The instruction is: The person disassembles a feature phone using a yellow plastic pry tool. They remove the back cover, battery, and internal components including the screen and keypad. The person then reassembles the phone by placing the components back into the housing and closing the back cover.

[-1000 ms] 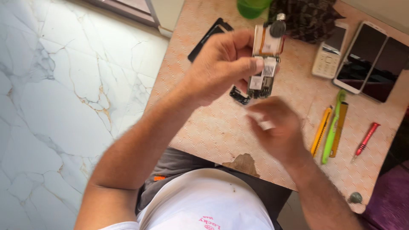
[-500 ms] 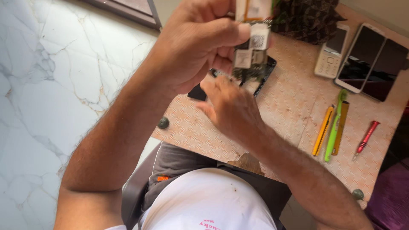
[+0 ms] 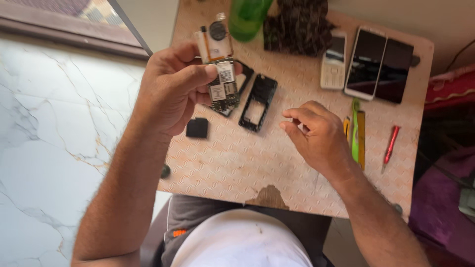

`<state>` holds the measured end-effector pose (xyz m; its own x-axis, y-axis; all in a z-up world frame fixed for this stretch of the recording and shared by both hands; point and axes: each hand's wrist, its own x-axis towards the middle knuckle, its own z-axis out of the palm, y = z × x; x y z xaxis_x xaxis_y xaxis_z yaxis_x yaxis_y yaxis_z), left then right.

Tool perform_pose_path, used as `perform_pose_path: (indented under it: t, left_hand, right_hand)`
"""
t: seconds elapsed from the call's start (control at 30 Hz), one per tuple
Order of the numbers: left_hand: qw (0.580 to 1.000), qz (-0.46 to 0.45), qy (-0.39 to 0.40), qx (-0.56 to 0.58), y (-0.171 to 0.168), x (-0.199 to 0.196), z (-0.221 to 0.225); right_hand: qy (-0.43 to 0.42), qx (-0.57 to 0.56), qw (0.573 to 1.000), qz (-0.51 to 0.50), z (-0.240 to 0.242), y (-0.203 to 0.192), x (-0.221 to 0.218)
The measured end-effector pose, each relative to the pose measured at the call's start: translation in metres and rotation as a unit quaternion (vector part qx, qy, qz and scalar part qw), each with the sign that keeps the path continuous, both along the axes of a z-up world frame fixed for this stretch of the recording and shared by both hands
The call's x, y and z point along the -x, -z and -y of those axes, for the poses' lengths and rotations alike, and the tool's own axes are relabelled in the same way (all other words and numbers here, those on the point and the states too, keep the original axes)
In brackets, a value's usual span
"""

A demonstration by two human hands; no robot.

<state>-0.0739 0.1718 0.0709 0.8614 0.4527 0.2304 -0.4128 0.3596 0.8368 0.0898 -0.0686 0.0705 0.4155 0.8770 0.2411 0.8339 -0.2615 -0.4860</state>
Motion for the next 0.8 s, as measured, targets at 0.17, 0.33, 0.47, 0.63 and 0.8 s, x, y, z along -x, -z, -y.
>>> perform_pose_path:
  t: [0.17, 0.33, 0.47, 0.63, 0.8]
  left_hand:
    - [0.996, -0.001, -0.085, -0.028, 0.004, 0.004, -0.012]
    - [0.995, -0.001, -0.102, -0.019, 0.005, 0.016, -0.019]
    - [0.993, -0.011, -0.116, -0.023, 0.009, 0.032, -0.028]
    - [0.994, -0.001, -0.108, -0.019, 0.017, 0.040, -0.037]
    - [0.995, -0.001, -0.103, -0.012, 0.024, 0.039, -0.037]
  right_hand:
    - [-0.080, -0.052, 0.994, 0.051, -0.060, 0.015, 0.001]
    - [-0.029, 0.009, 0.998, 0.061, -0.136, 0.023, 0.011]
    - [0.011, 0.061, 0.997, 0.054, -0.164, 0.018, 0.018]
    - [0.057, 0.120, 0.991, 0.029, -0.171, 0.010, 0.020]
    - [0.065, 0.122, 0.990, 0.031, -0.177, 0.012, 0.019]
